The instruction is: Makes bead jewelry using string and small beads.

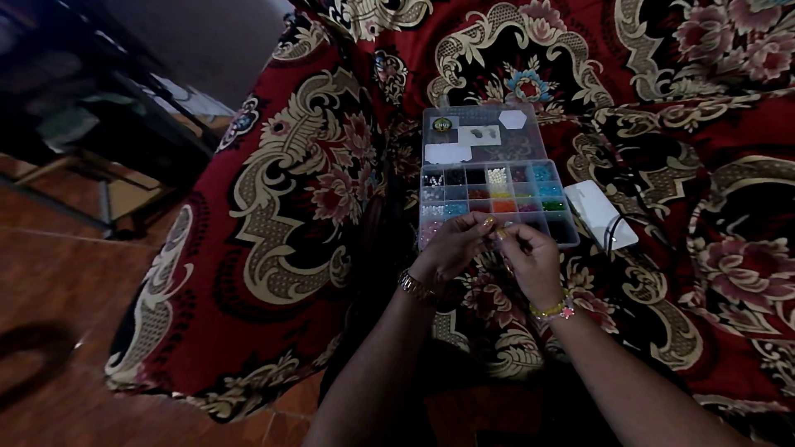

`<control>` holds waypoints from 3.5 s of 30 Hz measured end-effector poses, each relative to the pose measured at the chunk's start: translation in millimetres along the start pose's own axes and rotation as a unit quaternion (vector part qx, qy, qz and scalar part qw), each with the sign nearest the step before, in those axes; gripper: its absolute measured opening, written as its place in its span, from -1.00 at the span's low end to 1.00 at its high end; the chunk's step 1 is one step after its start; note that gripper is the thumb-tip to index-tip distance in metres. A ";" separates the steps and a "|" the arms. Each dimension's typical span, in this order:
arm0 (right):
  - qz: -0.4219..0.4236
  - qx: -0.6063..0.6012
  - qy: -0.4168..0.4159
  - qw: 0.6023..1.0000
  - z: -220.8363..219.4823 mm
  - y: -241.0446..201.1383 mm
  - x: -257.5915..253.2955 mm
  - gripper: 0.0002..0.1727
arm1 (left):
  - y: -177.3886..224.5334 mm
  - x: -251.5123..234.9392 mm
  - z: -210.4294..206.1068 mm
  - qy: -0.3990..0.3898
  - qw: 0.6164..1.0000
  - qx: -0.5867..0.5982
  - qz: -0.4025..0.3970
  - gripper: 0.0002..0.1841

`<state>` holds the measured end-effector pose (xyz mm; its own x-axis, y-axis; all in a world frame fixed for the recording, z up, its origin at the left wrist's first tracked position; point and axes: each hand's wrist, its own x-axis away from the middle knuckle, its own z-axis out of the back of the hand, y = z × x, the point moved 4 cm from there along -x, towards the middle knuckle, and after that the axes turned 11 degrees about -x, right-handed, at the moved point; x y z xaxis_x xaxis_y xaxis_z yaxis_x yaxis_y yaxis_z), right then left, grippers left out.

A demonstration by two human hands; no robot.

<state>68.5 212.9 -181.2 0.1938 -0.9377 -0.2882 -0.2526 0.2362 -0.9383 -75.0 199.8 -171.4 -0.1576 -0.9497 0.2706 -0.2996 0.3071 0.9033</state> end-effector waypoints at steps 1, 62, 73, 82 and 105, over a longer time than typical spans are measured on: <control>-0.001 0.000 0.000 1.000 0.0 0.0 0.1 -0.83 | 0.5 0.0 0.4 -0.001 1.000 -0.009 -0.003 -0.79; 0.008 -0.006 -0.037 0.999 -2.1 -1.4 0.9 -0.85 | 37.4 18.3 26.9 0.230 0.694 -0.654 -0.194 -0.94; 0.023 -0.020 -0.043 0.999 -1.8 -1.5 1.2 -0.84 | 18.5 3.9 16.9 0.215 0.644 -0.722 -0.134 -0.90; 0.021 -0.022 -0.042 0.999 -1.6 -1.3 1.1 -0.83 | 25.6 11.9 15.9 0.201 0.642 -0.730 -0.122 -0.92; -0.044 0.002 -0.024 0.999 -4.2 -2.4 2.6 -0.84 | 15.7 3.6 15.4 0.182 0.632 -0.751 -0.060 -0.89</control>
<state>65.6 208.8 -178.9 0.2609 -0.9417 -0.2126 -0.2284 0.1537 -0.9614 -94.8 202.2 -161.4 0.0897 -0.9958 -0.0173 0.9852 0.0862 0.1484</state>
